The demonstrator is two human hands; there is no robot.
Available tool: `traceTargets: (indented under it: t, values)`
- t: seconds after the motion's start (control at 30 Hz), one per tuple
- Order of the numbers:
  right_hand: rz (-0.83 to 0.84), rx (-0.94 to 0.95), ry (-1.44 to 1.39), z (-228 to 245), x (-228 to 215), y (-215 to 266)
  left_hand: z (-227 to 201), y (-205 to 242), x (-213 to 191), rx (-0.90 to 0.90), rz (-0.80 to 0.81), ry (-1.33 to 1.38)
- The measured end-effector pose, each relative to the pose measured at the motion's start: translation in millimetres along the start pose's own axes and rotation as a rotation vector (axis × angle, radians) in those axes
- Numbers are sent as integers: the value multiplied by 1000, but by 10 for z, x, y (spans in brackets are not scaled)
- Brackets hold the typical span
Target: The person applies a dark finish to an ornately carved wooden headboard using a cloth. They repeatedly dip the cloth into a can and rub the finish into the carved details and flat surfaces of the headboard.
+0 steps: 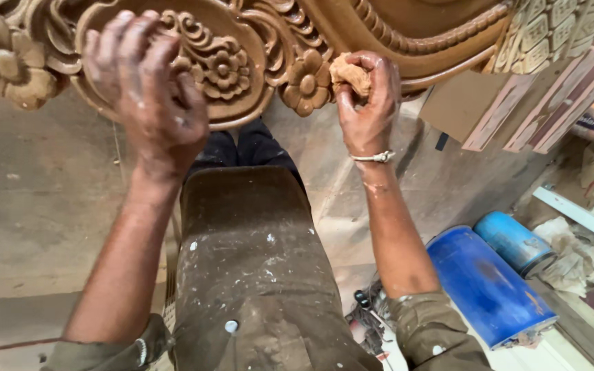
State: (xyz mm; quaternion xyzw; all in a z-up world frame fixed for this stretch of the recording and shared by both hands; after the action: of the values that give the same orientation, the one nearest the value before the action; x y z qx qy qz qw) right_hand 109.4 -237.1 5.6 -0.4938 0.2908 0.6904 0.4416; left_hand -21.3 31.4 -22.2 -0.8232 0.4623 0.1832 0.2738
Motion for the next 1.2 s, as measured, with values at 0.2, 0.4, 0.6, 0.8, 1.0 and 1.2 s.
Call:
traceTargets:
  t: [0.2,0.4,0.6,0.8,1.0,1.2]
  values:
    - [108,-46,177,-53,-262,6,-135,8,44,-33,123,-26]
    - [112,-115,72,81,-98,-139,-105,-12,67,-51,156,-75]
    - [121,309,-244,-403,-473,-13,-162,12,126,-1,150,-149]
    - [84,-161,142,183,-2,-302,-170,8,142,31,141,-183]
    - [35,59,-65,-143,-191,-268,-170,56,138,43,137,-193]
    - [224,50,138,284,-181,56,-191,2,141,22,130,-196]
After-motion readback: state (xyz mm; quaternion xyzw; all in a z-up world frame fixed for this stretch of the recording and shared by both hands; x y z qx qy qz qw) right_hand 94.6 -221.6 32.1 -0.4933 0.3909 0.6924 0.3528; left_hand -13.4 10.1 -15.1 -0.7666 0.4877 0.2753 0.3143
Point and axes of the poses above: each hand's wrist, its own y-axis away from the middle knuckle, its own x-axis out of the palm, z = x × y, the point moved 8 cm from there along -y, towards the middle knuckle, and after that the axes turned 13 degrees about y, right-handed, at the moved point
